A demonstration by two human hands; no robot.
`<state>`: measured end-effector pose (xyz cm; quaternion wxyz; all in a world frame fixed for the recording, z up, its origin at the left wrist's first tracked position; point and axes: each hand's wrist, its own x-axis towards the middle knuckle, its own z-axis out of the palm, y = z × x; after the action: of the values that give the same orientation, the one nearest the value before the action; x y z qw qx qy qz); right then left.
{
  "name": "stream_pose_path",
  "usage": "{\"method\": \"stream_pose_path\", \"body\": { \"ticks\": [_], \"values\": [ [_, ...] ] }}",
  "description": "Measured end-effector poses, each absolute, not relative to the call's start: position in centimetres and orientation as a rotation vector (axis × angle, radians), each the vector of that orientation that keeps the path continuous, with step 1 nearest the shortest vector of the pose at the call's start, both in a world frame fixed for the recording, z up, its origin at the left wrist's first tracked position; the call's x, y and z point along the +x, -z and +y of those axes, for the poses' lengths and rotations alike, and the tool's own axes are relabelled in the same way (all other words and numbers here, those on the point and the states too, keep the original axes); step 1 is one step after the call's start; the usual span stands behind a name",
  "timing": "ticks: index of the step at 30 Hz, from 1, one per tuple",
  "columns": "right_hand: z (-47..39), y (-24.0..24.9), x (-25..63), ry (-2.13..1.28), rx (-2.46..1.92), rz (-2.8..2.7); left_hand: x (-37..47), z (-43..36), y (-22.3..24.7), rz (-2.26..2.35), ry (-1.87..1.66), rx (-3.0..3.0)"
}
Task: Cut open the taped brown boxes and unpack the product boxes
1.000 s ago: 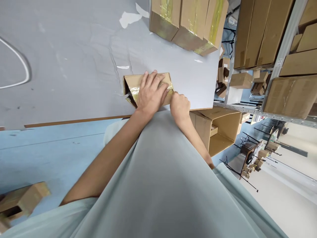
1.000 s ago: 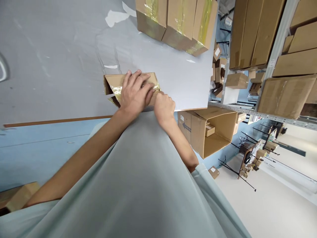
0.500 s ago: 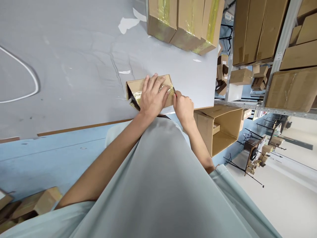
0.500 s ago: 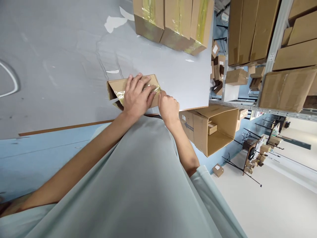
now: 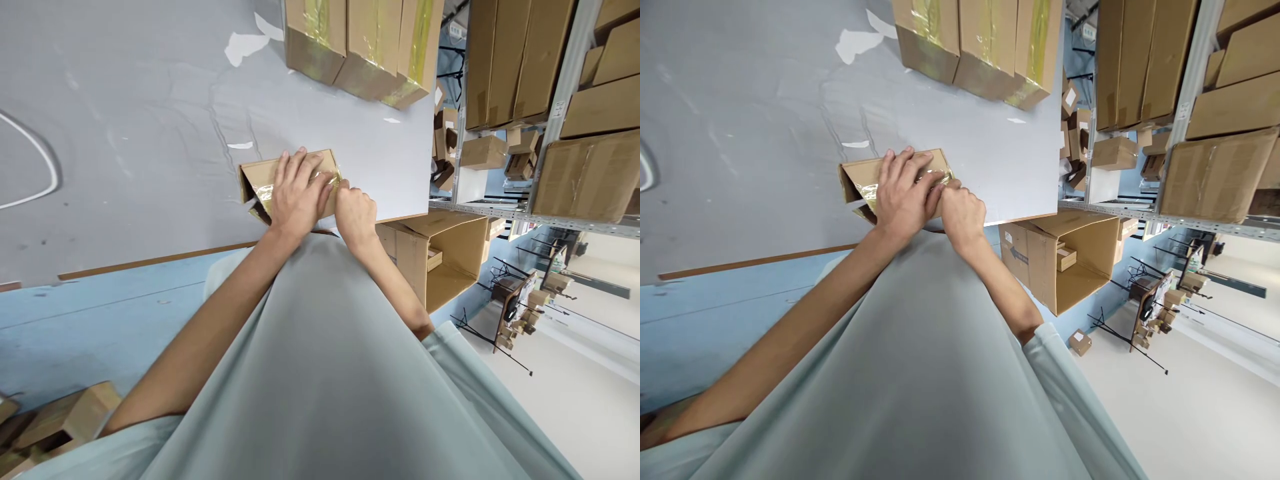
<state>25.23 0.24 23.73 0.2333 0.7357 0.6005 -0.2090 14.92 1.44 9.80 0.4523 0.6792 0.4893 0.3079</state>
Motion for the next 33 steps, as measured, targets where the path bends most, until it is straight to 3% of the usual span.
{"method": "stream_pose_path", "body": {
  "ticks": [19, 26, 33],
  "values": [
    [-2.1, -23.4, 29.5, 0.554, 2.306, 1.615, 13.2, 1.6, -11.2, 1.236, -0.838, 1.691],
    [0.2, -14.0, 37.3, 0.578, 2.518, 1.395, 6.7, -3.0, -11.5, 1.754, -0.826, 1.506],
    [1.9, -7.0, 39.9, 0.814, 2.438, 1.2, 3.9, -4.3, -9.4, 1.712, -0.873, 0.909]
  ]
}}
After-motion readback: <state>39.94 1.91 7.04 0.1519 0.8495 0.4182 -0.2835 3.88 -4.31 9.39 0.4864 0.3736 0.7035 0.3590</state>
